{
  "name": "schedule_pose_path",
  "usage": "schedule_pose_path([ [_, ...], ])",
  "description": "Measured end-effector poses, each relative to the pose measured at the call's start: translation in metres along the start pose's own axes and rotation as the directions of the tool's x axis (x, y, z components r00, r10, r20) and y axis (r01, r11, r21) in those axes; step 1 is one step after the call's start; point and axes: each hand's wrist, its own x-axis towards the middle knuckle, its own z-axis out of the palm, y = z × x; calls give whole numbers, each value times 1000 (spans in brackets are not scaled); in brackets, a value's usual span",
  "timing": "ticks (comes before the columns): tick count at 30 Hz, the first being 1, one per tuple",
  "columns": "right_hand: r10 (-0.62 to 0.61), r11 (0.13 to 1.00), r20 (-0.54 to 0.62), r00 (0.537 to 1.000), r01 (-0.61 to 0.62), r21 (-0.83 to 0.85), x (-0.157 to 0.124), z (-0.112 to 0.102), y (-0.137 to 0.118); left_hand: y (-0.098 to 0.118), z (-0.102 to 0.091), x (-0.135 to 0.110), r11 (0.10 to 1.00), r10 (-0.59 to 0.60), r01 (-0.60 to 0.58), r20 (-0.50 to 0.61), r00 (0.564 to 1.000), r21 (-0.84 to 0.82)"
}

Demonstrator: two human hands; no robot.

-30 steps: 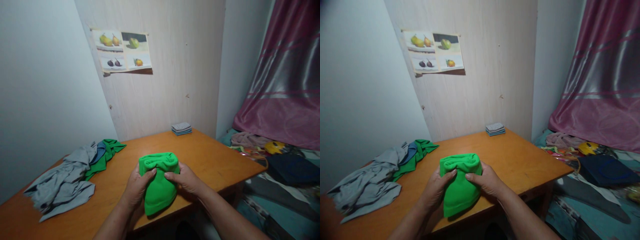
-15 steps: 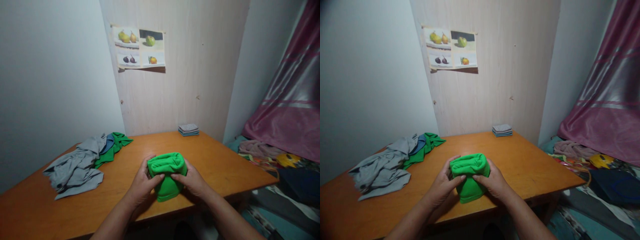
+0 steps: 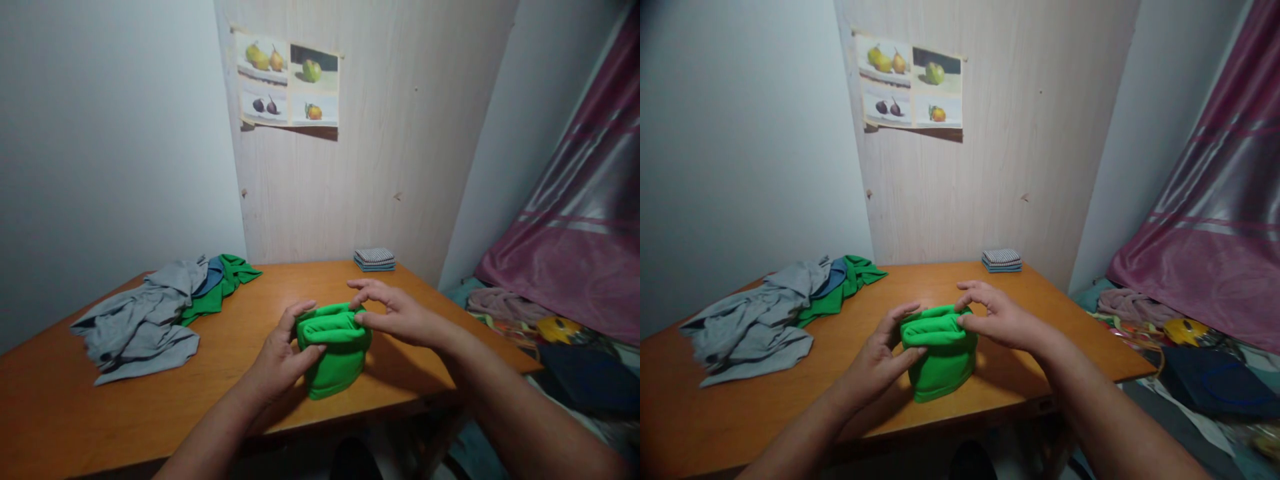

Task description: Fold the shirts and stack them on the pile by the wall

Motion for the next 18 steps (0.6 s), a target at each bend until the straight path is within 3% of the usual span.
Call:
schedule_pose_path([
  [4,104,988,265,959,-69,-140,15,-18,-15,6,-8,2,980,127,-138,82,988,141],
  [9,103,968,481,871,24,-250,30,-19,-31,11,-7,2,991,102,-110,102,989,74],
  [12,114,954,520,847,53,-296,37,-18,-31,13,-4,2,998,31,-24,135,990,-54],
  [18,307,896,477,823,-80,-437,40,-21,-27,17,-3,4,988,-17,41,162,987,-149],
])
